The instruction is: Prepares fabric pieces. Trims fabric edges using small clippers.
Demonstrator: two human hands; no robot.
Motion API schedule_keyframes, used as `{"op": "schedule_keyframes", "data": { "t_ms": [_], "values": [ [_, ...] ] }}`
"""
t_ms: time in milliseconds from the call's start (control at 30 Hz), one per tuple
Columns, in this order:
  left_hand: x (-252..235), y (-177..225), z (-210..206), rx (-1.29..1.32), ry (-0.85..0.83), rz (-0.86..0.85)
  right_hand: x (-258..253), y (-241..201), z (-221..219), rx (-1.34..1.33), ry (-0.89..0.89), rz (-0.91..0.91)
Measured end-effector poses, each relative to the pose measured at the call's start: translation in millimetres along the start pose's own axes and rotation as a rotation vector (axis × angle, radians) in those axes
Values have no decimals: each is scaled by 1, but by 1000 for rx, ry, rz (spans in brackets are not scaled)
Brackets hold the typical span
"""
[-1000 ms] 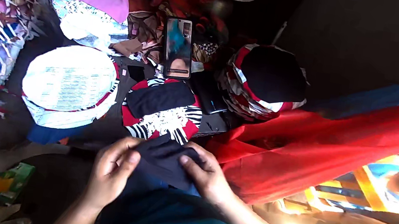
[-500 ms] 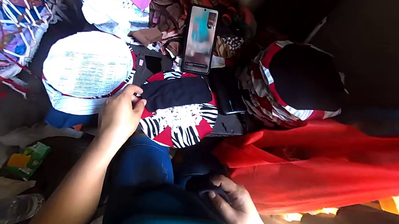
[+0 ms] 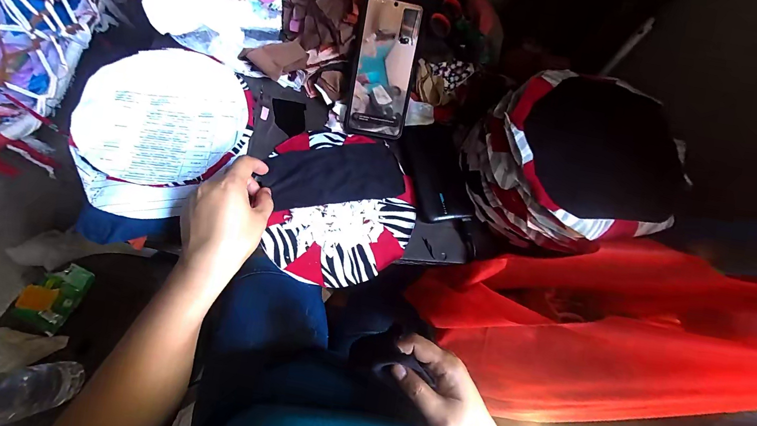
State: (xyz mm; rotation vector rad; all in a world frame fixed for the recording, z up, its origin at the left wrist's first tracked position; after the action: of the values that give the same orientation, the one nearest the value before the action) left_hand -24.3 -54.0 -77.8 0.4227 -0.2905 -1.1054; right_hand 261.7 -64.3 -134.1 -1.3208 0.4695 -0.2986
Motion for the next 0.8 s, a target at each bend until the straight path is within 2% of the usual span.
{"op": "schedule_keyframes", "data": {
  "t_ms": [300, 533, 633, 733, 800],
  "values": [
    [0, -1, 11, 18, 102, -71, -3, 2, -2, -19, -18, -26],
    [-4, -1, 1, -101, 73, -40, -2, 2, -3, -9, -23, -39],
    [4, 4, 0, -130, 96, -154, -1, 7, -2, -3, -19, -67],
    [11, 3, -25, -225, -51, -224, -4, 15, 0, 138, -17, -191],
    [16, -4, -37, -234, -72, -224, -7, 21, 1, 306, -2, -326]
  ]
}}
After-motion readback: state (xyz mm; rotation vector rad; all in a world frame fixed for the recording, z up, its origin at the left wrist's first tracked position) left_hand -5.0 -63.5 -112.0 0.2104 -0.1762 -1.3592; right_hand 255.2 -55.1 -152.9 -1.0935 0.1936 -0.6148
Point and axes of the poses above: each hand's wrist, its own x-axis away from the middle knuckle, its own z-axis out of the back of the hand, y = z × x, the point moved 8 cm from there along -x, towards the middle knuckle, and after that the axes turned 13 degrees about -y, right-handed, at the moved point
